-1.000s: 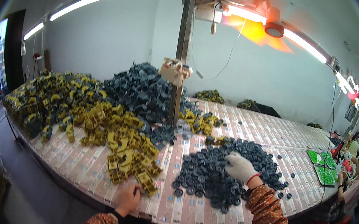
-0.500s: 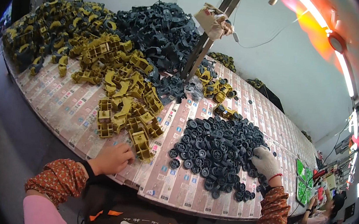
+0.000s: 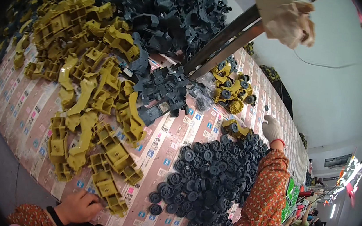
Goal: The person sits at a table and repeatedly picks up yellow plastic frames and black circular wheels. They insert the wheels into the frames by hand, assembling them into complete units. The person handles the parts one at a time, placing the finished assemblies on the table.
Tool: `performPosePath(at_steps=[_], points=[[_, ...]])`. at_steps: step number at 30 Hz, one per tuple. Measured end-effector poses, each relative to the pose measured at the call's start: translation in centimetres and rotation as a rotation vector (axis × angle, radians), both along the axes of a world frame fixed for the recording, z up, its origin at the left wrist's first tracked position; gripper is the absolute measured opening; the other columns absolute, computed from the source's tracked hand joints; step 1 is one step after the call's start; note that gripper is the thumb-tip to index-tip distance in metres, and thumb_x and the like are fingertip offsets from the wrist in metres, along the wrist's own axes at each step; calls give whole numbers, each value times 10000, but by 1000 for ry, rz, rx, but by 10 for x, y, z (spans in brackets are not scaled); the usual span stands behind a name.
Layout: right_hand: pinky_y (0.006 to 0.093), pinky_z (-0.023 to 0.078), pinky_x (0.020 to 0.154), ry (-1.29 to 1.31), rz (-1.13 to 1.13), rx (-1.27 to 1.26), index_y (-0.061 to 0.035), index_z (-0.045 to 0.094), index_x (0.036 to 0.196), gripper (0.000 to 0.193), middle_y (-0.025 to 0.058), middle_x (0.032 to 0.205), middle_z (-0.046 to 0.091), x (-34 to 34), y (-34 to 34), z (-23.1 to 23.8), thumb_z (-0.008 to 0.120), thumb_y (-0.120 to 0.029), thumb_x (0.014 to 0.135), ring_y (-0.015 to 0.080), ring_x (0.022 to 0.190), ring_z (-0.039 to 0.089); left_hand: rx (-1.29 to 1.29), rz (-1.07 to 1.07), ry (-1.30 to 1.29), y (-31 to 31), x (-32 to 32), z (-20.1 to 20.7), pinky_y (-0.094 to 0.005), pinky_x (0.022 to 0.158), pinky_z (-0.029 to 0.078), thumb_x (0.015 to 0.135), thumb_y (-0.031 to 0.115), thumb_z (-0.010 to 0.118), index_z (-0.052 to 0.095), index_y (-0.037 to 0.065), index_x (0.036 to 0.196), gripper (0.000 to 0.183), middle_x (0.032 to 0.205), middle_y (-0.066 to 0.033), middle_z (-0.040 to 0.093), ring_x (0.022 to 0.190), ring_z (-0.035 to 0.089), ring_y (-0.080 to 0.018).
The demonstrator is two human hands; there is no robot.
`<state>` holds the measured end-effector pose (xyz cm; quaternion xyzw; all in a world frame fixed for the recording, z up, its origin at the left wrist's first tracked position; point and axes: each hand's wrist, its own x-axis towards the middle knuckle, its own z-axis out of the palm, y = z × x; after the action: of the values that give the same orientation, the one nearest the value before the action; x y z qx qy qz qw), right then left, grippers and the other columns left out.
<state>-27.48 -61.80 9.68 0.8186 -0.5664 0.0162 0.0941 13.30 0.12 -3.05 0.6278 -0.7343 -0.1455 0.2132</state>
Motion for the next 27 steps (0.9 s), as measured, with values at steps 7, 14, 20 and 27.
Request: performPosePath(at_steps=[7, 14, 20, 27], points=[[451, 518, 1045, 94, -64, 142, -57, 683, 1353, 422, 274, 1250, 719, -18, -120, -65, 579, -132, 951, 399, 1213, 680, 68, -47, -43, 4, 1, 1, -332, 583, 478, 815, 205, 703, 688, 264, 984, 179, 966, 32, 676, 737, 590, -187], [460, 466, 1099, 32, -43, 246, -70, 541, 1510, 593, 258, 1416, 644, 27, -148, -89, 602, -282, 961, 421, 1343, 594, 118, -118, -48, 14, 5, -7, -322, 652, 471, 833, 246, 695, 681, 320, 1034, 215, 1131, -14, 721, 746, 579, -177], [437, 527, 885, -128, 41, 369, -42, 657, 1219, 371, 186, 1022, 757, 12, -165, -87, 664, -293, 947, 365, 989, 712, 201, -149, -34, 13, 11, -7, -466, 823, 538, 879, 327, 674, 694, 313, 1101, 224, 1193, -51, 723, 960, 678, -264], [385, 546, 867, 19, -49, 558, -14, 669, 1062, 258, 147, 1021, 735, -14, -107, -73, 692, -188, 873, 262, 974, 700, 155, -53, -55, 10, 5, -7, -721, 1040, 392, 903, 304, 695, 698, 257, 1060, 163, 1179, -78, 696, 1040, 672, -327]])
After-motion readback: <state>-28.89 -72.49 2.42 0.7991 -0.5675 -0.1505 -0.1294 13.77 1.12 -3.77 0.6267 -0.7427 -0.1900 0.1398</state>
